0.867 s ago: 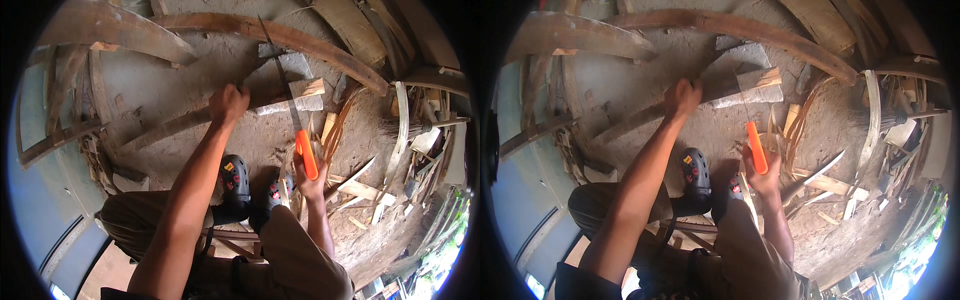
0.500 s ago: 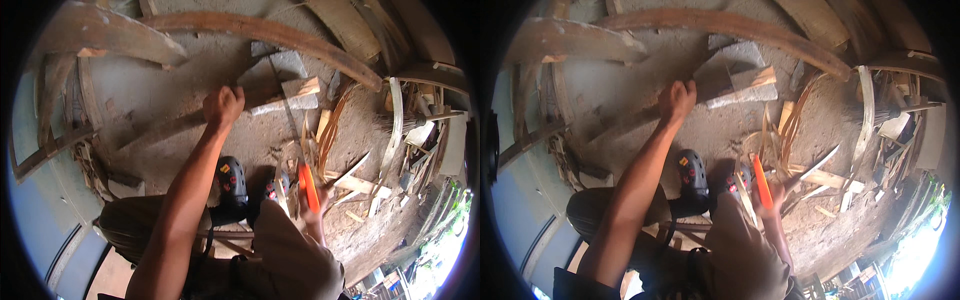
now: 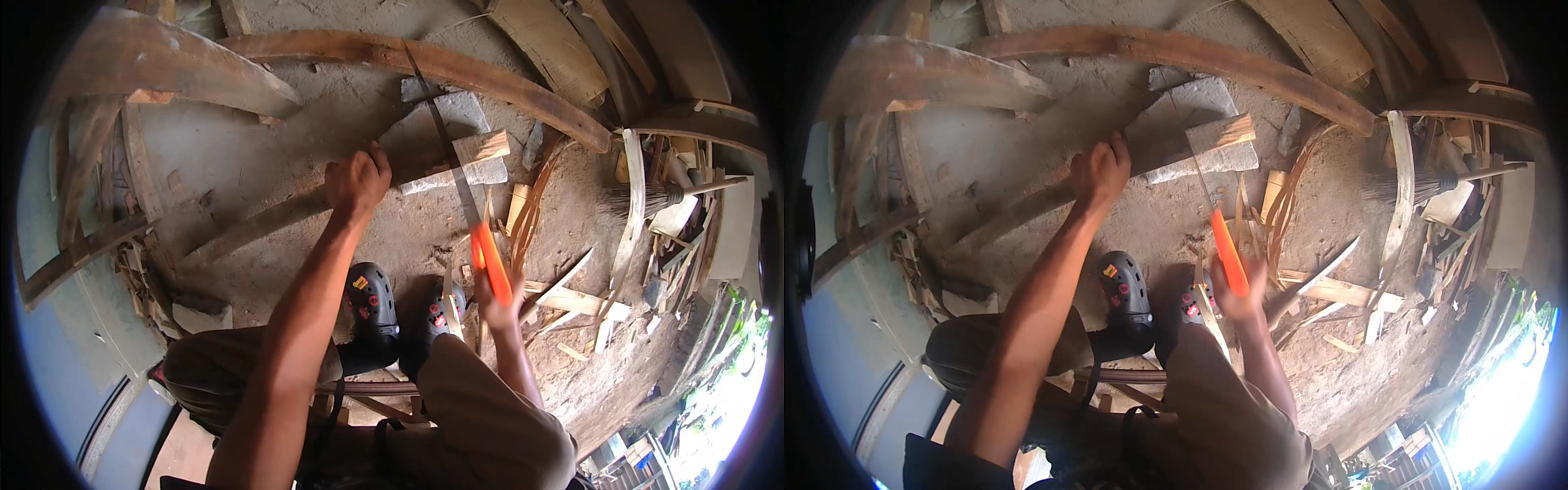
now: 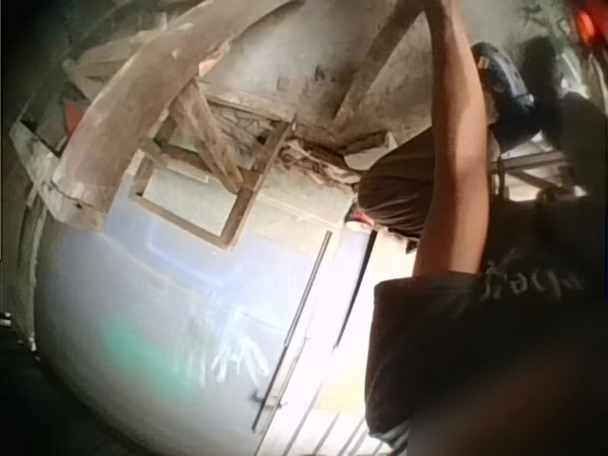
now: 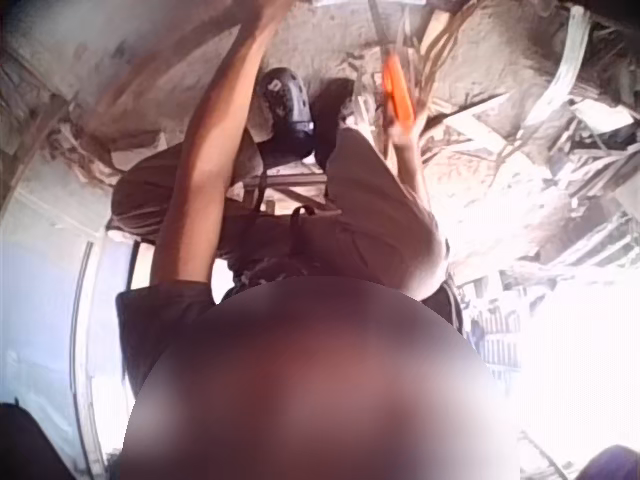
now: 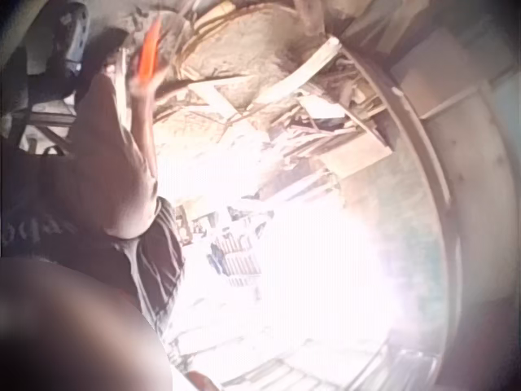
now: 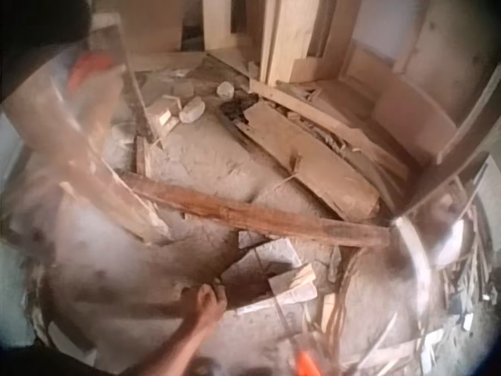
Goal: The person sits on the floor and uses a chisel and hammer to carve a small piece of wood. They repeatedly strike the chisel to shape the wood, then switch to a hand saw to cut a section. The person continues to refine the shape with the chisel and hammer.
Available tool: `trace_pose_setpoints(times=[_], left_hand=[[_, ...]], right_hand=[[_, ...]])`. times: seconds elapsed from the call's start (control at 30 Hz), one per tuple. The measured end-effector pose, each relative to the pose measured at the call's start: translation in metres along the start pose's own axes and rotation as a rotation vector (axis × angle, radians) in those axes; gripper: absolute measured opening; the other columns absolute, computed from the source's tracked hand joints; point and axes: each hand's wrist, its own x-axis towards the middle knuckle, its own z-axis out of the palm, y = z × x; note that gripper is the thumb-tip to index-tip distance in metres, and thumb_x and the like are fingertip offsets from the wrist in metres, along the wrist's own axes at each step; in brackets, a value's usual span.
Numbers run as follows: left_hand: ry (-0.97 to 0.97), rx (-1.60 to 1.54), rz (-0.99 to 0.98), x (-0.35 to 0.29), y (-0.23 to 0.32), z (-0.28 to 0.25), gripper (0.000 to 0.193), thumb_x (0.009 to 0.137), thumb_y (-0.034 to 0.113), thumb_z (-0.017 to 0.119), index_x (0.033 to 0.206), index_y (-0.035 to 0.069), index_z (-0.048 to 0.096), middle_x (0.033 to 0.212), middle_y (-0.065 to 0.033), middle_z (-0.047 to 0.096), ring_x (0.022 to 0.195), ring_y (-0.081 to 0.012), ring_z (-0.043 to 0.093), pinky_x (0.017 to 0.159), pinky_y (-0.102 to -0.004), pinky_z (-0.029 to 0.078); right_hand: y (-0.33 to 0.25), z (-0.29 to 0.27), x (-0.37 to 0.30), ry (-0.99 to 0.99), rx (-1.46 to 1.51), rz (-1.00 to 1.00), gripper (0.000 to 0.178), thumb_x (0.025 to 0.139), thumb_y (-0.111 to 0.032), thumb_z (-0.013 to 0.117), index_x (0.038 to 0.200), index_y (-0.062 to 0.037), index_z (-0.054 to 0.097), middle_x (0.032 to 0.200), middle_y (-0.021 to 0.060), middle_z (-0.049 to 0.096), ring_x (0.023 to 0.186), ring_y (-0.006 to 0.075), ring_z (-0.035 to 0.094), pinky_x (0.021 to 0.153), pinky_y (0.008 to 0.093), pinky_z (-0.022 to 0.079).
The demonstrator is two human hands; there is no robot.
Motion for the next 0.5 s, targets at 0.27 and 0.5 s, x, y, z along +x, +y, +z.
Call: trace_pose_setpoints(times=[0.27, 0.5], left_hand=[[-0.112, -0.034, -0.079, 0.005, 0.002, -0.002, 0.058, 0.098, 0.04, 0.043, 0.066, -0.001, 0.069, 0.067, -0.0271, 0.064, 0.065, -0.0422, 0.067, 0.066, -0.0481, 0.054], [-0.101, 0.004, -0.038, 0.0, 0.005, -0.008, 0.059, 0.098, 0.039, 0.04, 0.067, -0.002, 0.07, 0.069, -0.0271, 0.065, 0.068, -0.0429, 0.068, 0.071, -0.0489, 0.055]], right_hand=[[-0.011, -0.027, -0.075, 0.09, -0.142, 0.015, 0.015, 0.078, -0.009, 0.063, 0.063, -0.0066, 0.058, 0.052, 0.0116, 0.048, 0.044, 0.0264, 0.05, 0.044, 0.0373, 0.037], [-0.025, 0.008, 0.028, 0.006, 0.096, 0.191, 0.012, 0.078, -0.012, 0.063, 0.069, -0.005, 0.06, 0.057, 0.0142, 0.055, 0.05, 0.0344, 0.057, 0.045, 0.0385, 0.041]])
